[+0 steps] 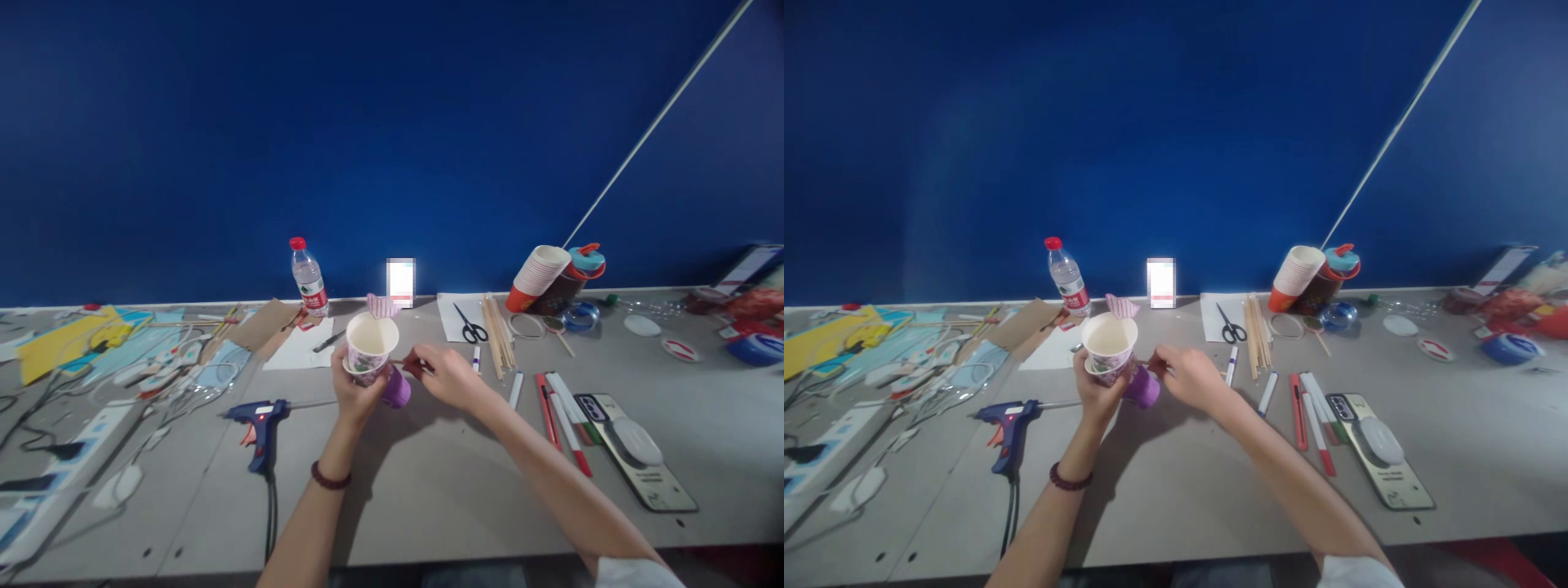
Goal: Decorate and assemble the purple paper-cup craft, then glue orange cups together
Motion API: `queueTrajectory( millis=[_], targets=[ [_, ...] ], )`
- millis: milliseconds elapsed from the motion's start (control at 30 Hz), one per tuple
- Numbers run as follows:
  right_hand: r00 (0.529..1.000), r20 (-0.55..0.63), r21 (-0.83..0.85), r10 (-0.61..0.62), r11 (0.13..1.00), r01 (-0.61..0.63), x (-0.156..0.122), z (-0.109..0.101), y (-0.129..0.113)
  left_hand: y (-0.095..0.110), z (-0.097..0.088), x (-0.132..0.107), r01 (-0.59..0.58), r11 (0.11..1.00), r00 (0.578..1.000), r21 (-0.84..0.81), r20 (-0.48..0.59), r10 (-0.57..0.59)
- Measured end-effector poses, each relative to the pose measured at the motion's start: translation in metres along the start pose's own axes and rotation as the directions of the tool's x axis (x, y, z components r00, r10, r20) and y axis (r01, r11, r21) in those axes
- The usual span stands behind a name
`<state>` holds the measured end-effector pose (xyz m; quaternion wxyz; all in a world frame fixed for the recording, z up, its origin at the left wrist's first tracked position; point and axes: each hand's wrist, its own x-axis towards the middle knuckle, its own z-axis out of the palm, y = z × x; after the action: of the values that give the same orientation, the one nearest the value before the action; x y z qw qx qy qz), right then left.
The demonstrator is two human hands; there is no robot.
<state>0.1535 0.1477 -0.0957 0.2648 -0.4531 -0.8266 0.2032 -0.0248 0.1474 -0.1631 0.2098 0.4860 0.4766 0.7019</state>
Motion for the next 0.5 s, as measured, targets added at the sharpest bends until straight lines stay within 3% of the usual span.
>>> queueTrajectory(
  millis=[200, 400, 500],
  targets=[
    [0.999, -0.031, 0.026, -0.007, 1.000, 0.008, 0.0006, 0.0059, 0.0038, -0.0059, -0.0016, 0.0013, -0.107, 0.992, 0.994, 0.068, -0.003, 0.108],
    [0.999, 0.037, -0.090, 0.021, 0.996, -0.018, -0.0004, 0.0053, 0.0018, -0.0072, -0.0020, 0.0013, 0.062, 0.996, 0.997, -0.062, 0.055, -0.059],
    [0.999, 0.035, -0.140, 0.035, 0.990, -0.030, -0.0013, 0.0053, -0.0019, -0.0036, -0.0013, 0.0013, 0.093, 0.993, 0.995, -0.076, 0.049, -0.090]
  ],
)
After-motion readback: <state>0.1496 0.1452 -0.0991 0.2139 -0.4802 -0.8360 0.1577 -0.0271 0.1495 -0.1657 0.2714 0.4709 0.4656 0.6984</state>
